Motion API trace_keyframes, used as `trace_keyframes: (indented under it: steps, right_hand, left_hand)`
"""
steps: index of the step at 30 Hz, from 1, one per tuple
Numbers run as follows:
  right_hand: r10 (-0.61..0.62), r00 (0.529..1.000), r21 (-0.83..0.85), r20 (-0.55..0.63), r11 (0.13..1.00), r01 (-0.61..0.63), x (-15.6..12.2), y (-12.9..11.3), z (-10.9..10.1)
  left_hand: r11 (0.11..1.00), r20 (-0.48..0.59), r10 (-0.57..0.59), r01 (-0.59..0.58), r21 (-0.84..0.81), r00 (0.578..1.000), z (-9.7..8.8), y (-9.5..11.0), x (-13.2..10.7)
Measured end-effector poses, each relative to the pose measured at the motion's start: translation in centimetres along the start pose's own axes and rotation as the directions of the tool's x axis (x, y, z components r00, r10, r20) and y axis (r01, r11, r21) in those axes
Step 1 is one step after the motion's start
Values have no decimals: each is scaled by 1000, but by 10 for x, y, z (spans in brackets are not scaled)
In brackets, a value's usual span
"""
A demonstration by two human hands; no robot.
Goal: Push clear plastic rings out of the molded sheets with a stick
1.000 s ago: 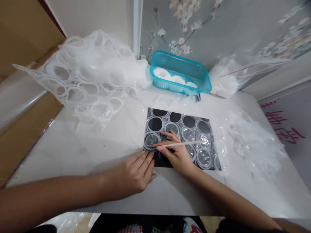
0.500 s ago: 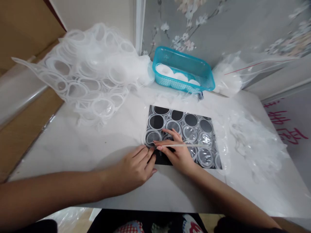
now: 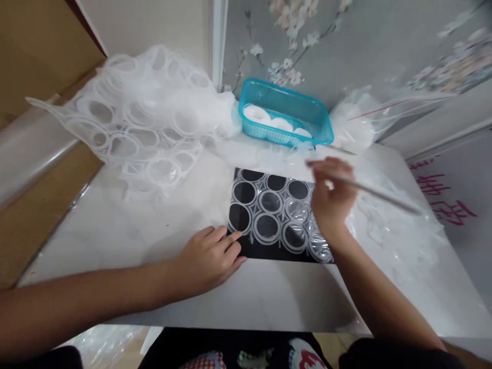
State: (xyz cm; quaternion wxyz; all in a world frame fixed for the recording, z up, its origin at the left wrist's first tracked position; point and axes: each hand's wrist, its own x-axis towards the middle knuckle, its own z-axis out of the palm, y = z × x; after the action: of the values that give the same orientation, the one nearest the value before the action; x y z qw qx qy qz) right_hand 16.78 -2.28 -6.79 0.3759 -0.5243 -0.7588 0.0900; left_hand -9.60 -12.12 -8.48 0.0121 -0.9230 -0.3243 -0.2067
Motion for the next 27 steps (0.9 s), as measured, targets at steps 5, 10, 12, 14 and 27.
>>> trace_keyframes:
  steps: [5,10,12,14,27]
  right_hand:
    - [223,962,210,160,944,-254,-43,-1,7]
    - [190,938,285,292,918,-274,-50,6,12]
    - [183,930,258,318,928,-270,-48,7,12]
    - [185,926,251,328,928,-274,-48,7,12]
    - [39,962,171,270,981,-88,-53,8,13]
  left_hand:
    - [992,-31,120,-121,-47,992,0,-5,12]
    - [993,39,114,-113,-13,993,12,-5,34]
    - [992,69,120,-122,20,990,18,-4,43]
    - [989,102,134,-140,55,986,24,-3,51]
    - [992,162,114,-120,32,980,33,0,64]
